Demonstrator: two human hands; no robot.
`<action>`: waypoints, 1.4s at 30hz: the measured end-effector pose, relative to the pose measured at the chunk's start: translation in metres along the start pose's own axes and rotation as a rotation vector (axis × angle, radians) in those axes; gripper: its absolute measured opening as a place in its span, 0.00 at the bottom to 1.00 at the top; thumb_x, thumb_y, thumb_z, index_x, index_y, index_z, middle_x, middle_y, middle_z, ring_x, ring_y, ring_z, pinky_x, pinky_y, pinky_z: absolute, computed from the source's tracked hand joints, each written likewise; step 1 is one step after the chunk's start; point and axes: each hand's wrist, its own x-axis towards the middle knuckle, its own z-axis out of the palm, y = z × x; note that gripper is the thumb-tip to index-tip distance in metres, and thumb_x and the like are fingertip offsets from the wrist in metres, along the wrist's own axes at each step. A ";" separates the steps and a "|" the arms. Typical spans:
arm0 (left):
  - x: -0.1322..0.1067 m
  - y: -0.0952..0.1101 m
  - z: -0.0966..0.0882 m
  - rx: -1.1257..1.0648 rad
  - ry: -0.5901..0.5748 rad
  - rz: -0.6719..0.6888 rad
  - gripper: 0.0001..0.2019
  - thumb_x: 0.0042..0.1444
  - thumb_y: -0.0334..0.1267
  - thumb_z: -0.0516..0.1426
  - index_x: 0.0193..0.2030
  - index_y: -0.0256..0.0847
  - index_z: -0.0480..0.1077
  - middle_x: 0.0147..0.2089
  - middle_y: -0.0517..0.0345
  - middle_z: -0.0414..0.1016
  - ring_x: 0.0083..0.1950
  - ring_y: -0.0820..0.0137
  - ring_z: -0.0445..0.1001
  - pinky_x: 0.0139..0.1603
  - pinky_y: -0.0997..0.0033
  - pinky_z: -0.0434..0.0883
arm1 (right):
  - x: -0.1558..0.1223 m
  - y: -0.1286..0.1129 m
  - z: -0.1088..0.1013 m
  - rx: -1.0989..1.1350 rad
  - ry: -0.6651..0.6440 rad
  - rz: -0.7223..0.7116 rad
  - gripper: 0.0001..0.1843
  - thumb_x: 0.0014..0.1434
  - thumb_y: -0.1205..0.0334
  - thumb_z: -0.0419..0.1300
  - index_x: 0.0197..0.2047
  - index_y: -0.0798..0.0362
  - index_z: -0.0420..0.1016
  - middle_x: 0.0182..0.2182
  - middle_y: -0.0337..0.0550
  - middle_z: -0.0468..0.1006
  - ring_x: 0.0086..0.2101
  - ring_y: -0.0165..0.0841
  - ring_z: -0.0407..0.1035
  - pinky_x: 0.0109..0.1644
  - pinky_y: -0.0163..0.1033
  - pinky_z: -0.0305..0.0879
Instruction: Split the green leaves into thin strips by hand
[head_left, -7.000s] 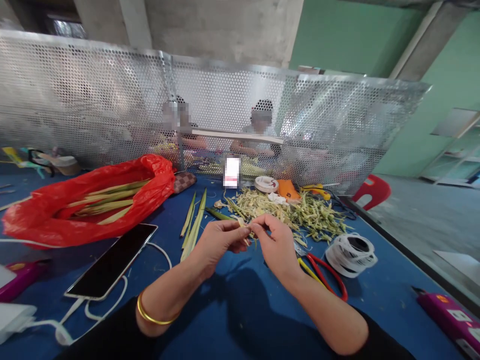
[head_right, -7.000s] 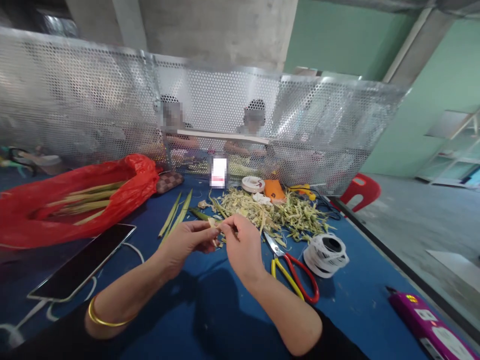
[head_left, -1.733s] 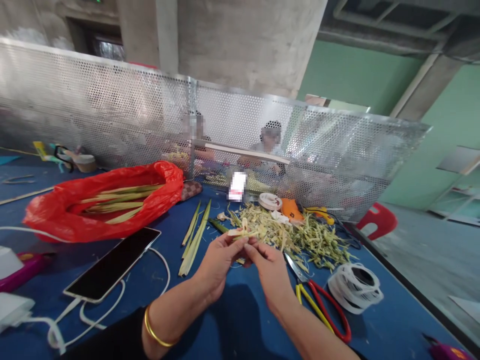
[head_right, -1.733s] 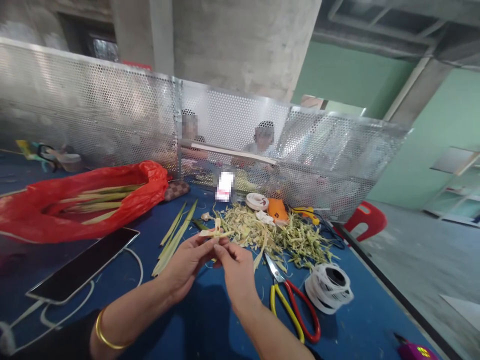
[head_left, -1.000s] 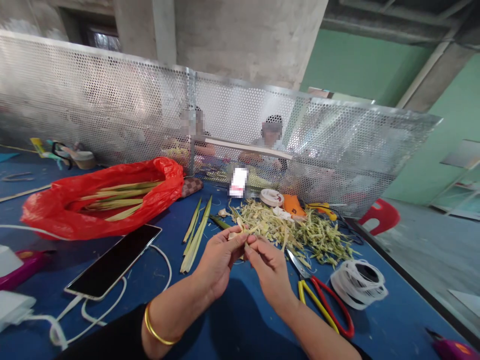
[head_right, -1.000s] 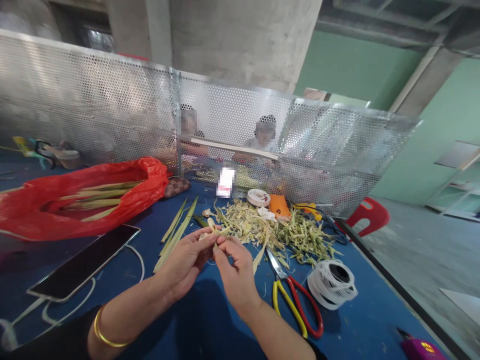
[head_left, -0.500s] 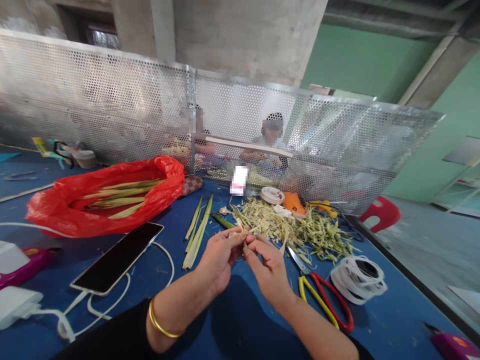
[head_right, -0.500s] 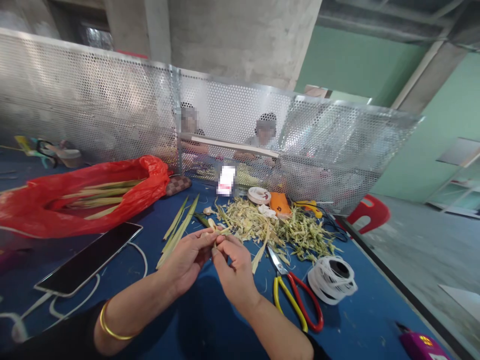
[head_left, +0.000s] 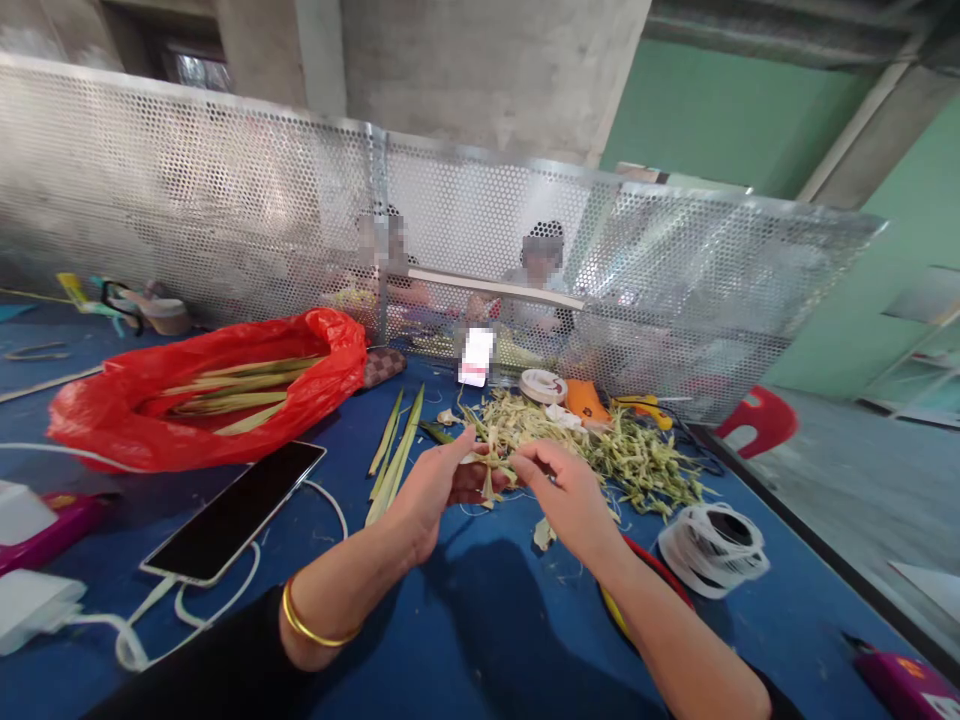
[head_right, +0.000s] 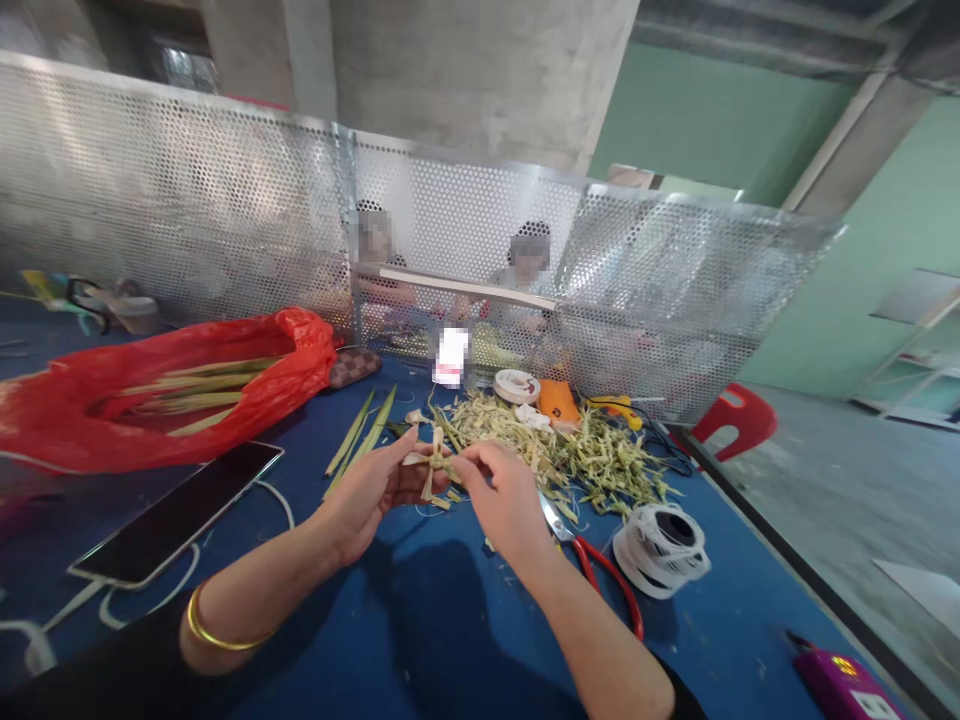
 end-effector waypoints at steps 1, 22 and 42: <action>-0.001 -0.001 0.000 0.022 0.001 0.015 0.23 0.51 0.55 0.56 0.40 0.34 0.71 0.26 0.51 0.77 0.30 0.68 0.75 0.32 0.72 0.68 | -0.001 0.000 0.002 0.000 -0.022 -0.016 0.12 0.60 0.59 0.54 0.27 0.53 0.70 0.25 0.38 0.69 0.28 0.31 0.64 0.33 0.34 0.58; 0.011 -0.008 -0.005 0.166 -0.070 0.085 0.12 0.47 0.45 0.62 0.28 0.36 0.72 0.20 0.63 0.68 0.21 0.78 0.65 0.28 0.76 0.64 | -0.010 -0.001 0.018 -0.139 0.036 -0.087 0.15 0.61 0.59 0.51 0.24 0.53 0.66 0.25 0.40 0.69 0.27 0.30 0.62 0.32 0.35 0.57; -0.003 -0.001 0.008 0.449 -0.252 0.092 0.08 0.47 0.42 0.61 0.25 0.39 0.74 0.19 0.64 0.66 0.25 0.75 0.60 0.30 0.74 0.59 | -0.004 0.004 0.020 0.485 0.062 0.412 0.12 0.50 0.58 0.59 0.20 0.55 0.70 0.16 0.36 0.69 0.21 0.28 0.61 0.26 0.33 0.58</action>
